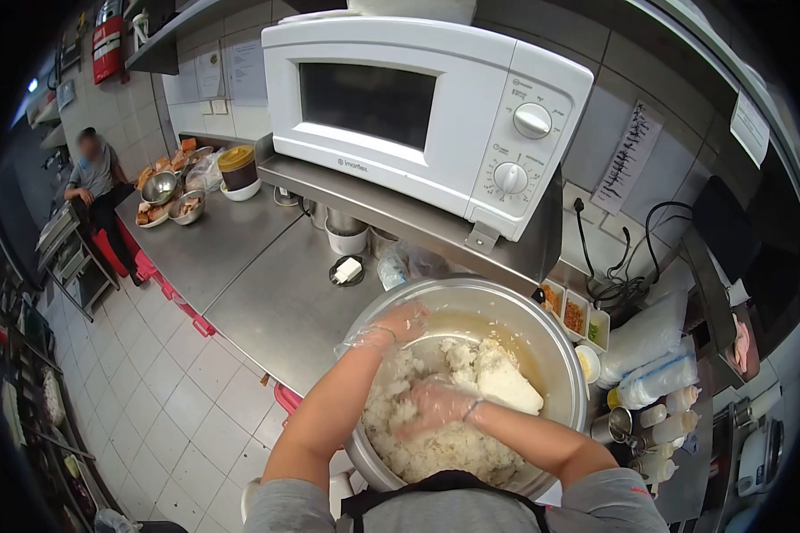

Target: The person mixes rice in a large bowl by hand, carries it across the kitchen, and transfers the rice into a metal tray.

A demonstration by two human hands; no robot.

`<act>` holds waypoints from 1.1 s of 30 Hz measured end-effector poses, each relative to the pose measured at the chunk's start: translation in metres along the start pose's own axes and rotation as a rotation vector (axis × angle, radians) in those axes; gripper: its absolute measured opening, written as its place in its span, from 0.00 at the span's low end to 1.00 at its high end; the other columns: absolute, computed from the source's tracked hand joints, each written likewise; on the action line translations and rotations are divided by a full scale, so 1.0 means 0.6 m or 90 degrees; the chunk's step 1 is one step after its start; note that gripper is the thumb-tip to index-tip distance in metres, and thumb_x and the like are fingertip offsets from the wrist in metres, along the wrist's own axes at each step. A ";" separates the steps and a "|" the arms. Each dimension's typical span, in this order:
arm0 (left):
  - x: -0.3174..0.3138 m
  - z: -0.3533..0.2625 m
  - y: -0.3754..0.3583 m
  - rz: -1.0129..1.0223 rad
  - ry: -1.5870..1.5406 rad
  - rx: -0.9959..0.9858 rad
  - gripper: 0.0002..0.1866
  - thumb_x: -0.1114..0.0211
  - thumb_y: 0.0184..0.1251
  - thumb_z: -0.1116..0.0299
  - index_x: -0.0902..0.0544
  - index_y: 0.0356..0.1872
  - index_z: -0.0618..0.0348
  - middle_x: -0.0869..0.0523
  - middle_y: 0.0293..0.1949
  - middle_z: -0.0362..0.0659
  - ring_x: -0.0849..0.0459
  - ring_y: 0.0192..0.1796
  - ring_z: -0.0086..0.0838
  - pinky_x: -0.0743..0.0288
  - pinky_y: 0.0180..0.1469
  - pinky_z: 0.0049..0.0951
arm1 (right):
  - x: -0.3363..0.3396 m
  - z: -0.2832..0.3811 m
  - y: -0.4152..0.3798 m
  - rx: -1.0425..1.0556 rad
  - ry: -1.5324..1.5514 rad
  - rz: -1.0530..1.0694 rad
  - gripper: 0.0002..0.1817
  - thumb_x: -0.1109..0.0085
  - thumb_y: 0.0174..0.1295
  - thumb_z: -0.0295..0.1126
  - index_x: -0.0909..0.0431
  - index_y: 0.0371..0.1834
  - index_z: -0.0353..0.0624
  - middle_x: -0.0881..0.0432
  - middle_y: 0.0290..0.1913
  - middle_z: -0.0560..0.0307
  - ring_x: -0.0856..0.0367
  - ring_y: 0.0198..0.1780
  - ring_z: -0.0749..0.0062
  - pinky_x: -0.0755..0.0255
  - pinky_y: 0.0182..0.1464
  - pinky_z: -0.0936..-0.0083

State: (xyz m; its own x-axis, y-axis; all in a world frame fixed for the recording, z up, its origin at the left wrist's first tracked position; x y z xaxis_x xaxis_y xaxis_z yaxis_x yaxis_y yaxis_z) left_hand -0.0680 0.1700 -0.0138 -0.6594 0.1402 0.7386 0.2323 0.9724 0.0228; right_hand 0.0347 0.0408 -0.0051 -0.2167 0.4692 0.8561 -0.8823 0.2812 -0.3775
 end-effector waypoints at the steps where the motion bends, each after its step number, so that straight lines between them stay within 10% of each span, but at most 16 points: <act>1: 0.001 -0.002 -0.002 0.004 -0.003 0.006 0.20 0.42 0.60 0.60 0.25 0.53 0.53 0.20 0.51 0.51 0.22 0.54 0.41 0.30 0.57 0.38 | -0.010 0.014 -0.018 0.011 -0.053 -0.015 0.41 0.44 0.54 0.61 0.35 0.63 0.41 0.28 0.55 0.33 0.27 0.55 0.45 0.35 0.59 0.59; 12: 0.011 0.000 -0.004 -0.058 -0.002 -0.035 0.18 0.38 0.55 0.61 0.21 0.47 0.55 0.18 0.47 0.54 0.20 0.51 0.46 0.28 0.53 0.39 | -0.058 -0.007 -0.175 -0.142 0.110 -0.202 0.32 0.42 0.58 0.51 0.33 0.60 0.41 0.21 0.43 0.36 0.20 0.45 0.51 0.26 0.52 0.61; 13: 0.013 -0.004 -0.008 -0.046 -0.014 -0.014 0.18 0.38 0.54 0.61 0.21 0.47 0.55 0.18 0.46 0.54 0.20 0.50 0.46 0.28 0.52 0.39 | -0.061 -0.026 -0.175 -0.281 0.108 -0.070 0.29 0.41 0.58 0.50 0.29 0.56 0.40 0.18 0.39 0.40 0.18 0.41 0.55 0.25 0.49 0.63; 16: 0.013 -0.014 -0.009 -0.017 -0.023 0.044 0.17 0.39 0.54 0.62 0.20 0.45 0.56 0.17 0.45 0.53 0.19 0.49 0.46 0.27 0.51 0.40 | -0.036 -0.051 -0.182 -0.216 0.413 -0.347 0.25 0.40 0.58 0.49 0.23 0.49 0.38 0.18 0.39 0.40 0.18 0.39 0.55 0.25 0.46 0.64; 18: 0.007 -0.016 -0.007 -0.004 0.004 0.077 0.17 0.39 0.54 0.61 0.20 0.44 0.56 0.17 0.44 0.53 0.19 0.48 0.46 0.26 0.50 0.40 | -0.016 -0.068 -0.202 -0.402 0.352 -0.334 0.23 0.40 0.57 0.48 0.21 0.44 0.38 0.18 0.36 0.41 0.19 0.38 0.55 0.26 0.45 0.65; 22: -0.052 -0.074 -0.012 0.087 0.082 -0.106 0.24 0.51 0.66 0.48 0.24 0.54 0.51 0.23 0.55 0.51 0.25 0.57 0.43 0.31 0.57 0.41 | -0.004 -0.075 -0.256 -0.529 0.395 -0.455 0.23 0.39 0.55 0.49 0.19 0.38 0.37 0.20 0.43 0.37 0.21 0.46 0.52 0.30 0.50 0.62; 27: -0.263 -0.039 0.002 0.286 -0.113 0.025 0.38 0.66 0.67 0.36 0.40 0.69 0.52 0.47 0.72 0.49 0.46 0.72 0.41 0.47 0.70 0.43 | -0.009 -0.056 -0.311 -0.435 0.227 -0.195 0.48 0.37 0.51 0.52 0.47 0.66 0.28 0.35 0.61 0.29 0.36 0.62 0.40 0.43 0.66 0.60; 33: -0.308 -0.120 -0.076 0.475 0.192 -0.288 0.30 0.53 0.68 0.55 0.36 0.63 0.69 0.27 0.57 0.58 0.21 0.49 0.44 0.48 0.70 0.50 | -0.080 -0.028 -0.262 -0.404 0.046 -0.105 0.64 0.28 0.36 0.52 0.59 0.68 0.23 0.37 0.60 0.26 0.41 0.64 0.36 0.40 0.65 0.60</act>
State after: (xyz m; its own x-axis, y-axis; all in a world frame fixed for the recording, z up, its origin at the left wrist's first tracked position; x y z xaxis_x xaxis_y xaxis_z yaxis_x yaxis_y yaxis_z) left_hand 0.0948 0.0864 -0.1025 -0.0265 0.5849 0.8106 0.8214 0.4749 -0.3159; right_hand 0.1907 -0.0118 0.0069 -0.0519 0.4268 0.9029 -0.4785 0.7829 -0.3976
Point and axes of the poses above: each hand's wrist, its own y-axis towards the middle knuckle, its own x-axis out of the back of the hand, z = x × y, the point moved 7 cm from there along y, towards the middle knuckle
